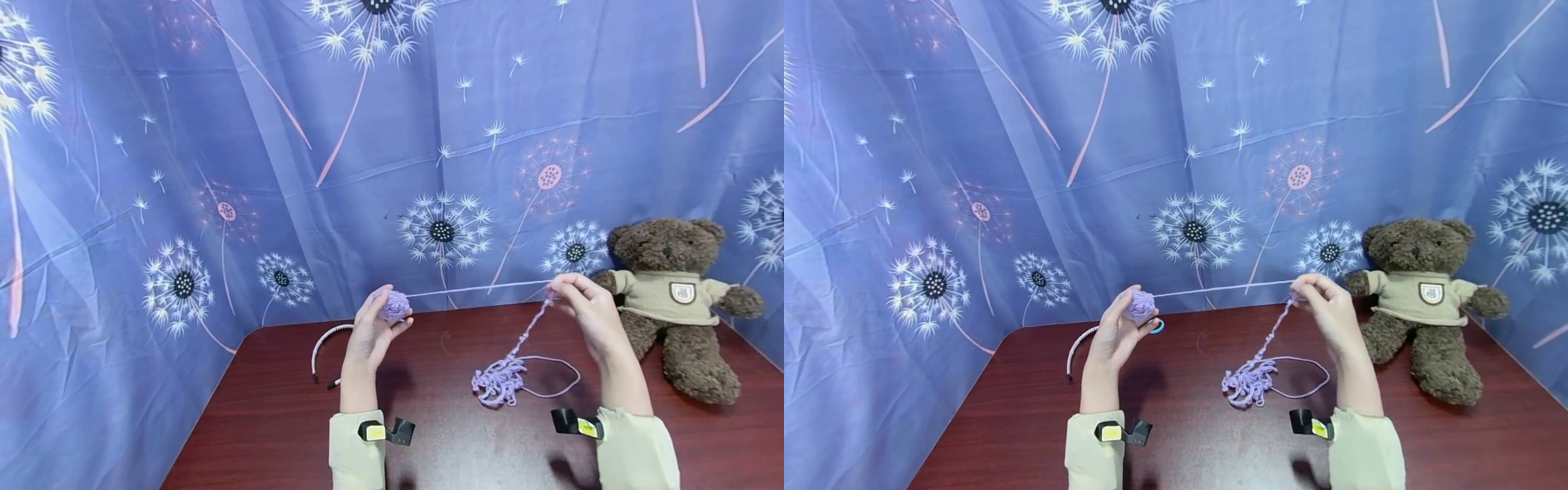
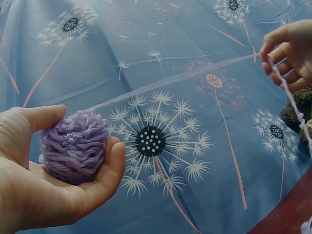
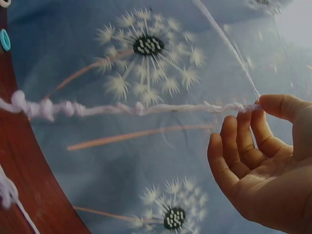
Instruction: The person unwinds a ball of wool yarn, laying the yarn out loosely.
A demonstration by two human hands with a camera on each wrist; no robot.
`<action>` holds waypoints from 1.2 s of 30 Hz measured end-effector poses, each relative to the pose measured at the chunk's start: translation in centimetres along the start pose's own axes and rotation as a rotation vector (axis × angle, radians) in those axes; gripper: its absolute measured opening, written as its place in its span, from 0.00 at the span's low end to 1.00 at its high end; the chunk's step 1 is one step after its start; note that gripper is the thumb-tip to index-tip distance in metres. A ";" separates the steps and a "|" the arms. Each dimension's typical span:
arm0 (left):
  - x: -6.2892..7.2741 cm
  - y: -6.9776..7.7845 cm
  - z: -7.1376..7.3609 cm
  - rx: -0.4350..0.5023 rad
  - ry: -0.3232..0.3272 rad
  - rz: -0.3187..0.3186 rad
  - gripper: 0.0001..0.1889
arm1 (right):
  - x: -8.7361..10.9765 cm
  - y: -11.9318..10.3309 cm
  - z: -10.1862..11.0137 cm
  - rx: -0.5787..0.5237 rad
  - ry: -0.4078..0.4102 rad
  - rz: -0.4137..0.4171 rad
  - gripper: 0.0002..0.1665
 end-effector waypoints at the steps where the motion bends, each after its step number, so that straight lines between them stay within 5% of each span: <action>1: 0.0 0.0 0.0 -0.001 0.001 0.001 0.09 | 0.0 0.0 0.4 -0.010 0.012 0.001 0.13; 13: -0.2 0.8 0.9 0.024 0.038 -0.014 0.08 | -0.7 0.1 5.9 -0.229 0.150 0.027 0.11; 19: -0.2 1.0 1.2 0.039 0.042 -0.014 0.07 | -0.6 0.5 8.6 -0.231 0.289 -0.004 0.12; 36: -0.3 1.6 3.3 0.043 0.090 -0.032 0.08 | 0.3 0.8 12.2 -0.205 0.512 -0.065 0.14</action>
Point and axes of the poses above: each hand's wrist, its own x-axis away from the middle knuckle, its own z-axis out of the back of the hand, y = z × x, the point moved 9 cm from there along -x, towards the middle knuckle, and after that the axes turned 8 degrees about y, right-handed, at the moved point
